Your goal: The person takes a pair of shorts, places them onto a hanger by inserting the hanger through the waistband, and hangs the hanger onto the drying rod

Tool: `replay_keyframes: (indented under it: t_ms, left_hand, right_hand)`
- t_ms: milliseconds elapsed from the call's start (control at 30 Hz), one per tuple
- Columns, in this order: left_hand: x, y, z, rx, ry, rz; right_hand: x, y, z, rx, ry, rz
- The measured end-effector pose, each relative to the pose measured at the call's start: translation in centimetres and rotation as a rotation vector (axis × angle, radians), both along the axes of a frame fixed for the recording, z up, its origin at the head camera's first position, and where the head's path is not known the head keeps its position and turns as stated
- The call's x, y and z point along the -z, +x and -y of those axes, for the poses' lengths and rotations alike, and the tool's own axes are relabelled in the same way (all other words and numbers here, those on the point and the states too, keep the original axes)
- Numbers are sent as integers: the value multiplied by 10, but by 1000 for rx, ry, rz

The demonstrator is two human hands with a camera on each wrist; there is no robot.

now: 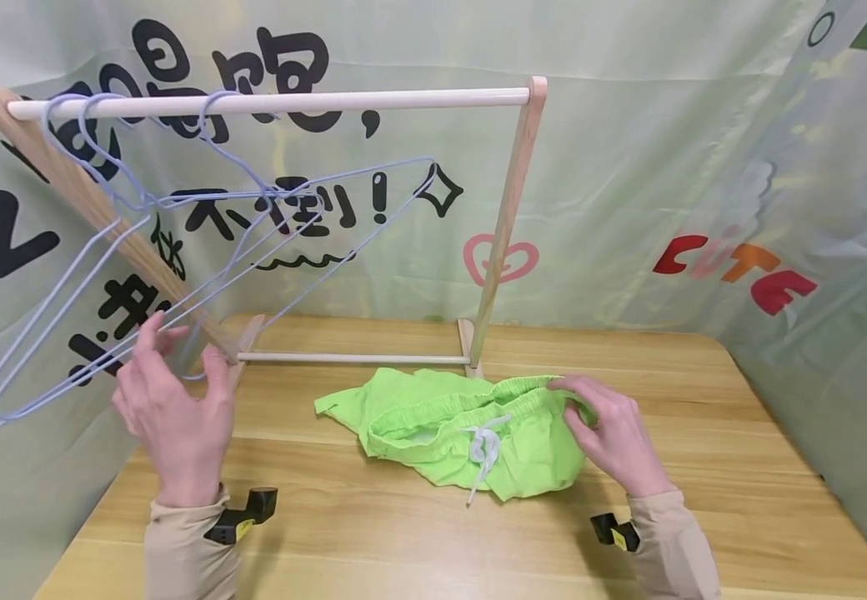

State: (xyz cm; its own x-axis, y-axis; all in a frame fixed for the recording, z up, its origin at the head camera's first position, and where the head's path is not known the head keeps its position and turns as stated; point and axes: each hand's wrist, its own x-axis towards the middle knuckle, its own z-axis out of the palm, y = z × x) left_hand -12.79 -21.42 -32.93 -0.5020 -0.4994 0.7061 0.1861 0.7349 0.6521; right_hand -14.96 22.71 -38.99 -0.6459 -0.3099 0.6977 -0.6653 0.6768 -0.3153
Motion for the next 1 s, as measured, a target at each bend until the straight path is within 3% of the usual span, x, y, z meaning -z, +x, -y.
replay_keyframes:
  t_ms: [200, 433, 533, 700, 833, 1000]
  left_hand:
    - [0, 1, -5, 109, -13, 53]
    - [3, -5, -5, 247, 75, -126]
    - [5, -8, -4, 261, 111, -189]
    - [6, -11, -3, 352, 207, -280]
    - [11, -15, 4, 436, 267, -329]
    - [19, -20, 13, 465, 320, -338]
  right_hand:
    - [3, -3, 2, -108, -116, 16]
    - [4, -5, 8, -140, -225, 30]
    - [4, -4, 7, -132, -231, 50]
    - [4, -4, 5, -128, -231, 91]
    - [3, -4, 4, -139, -246, 108]
    - [3, -3, 3, -141, -247, 122]
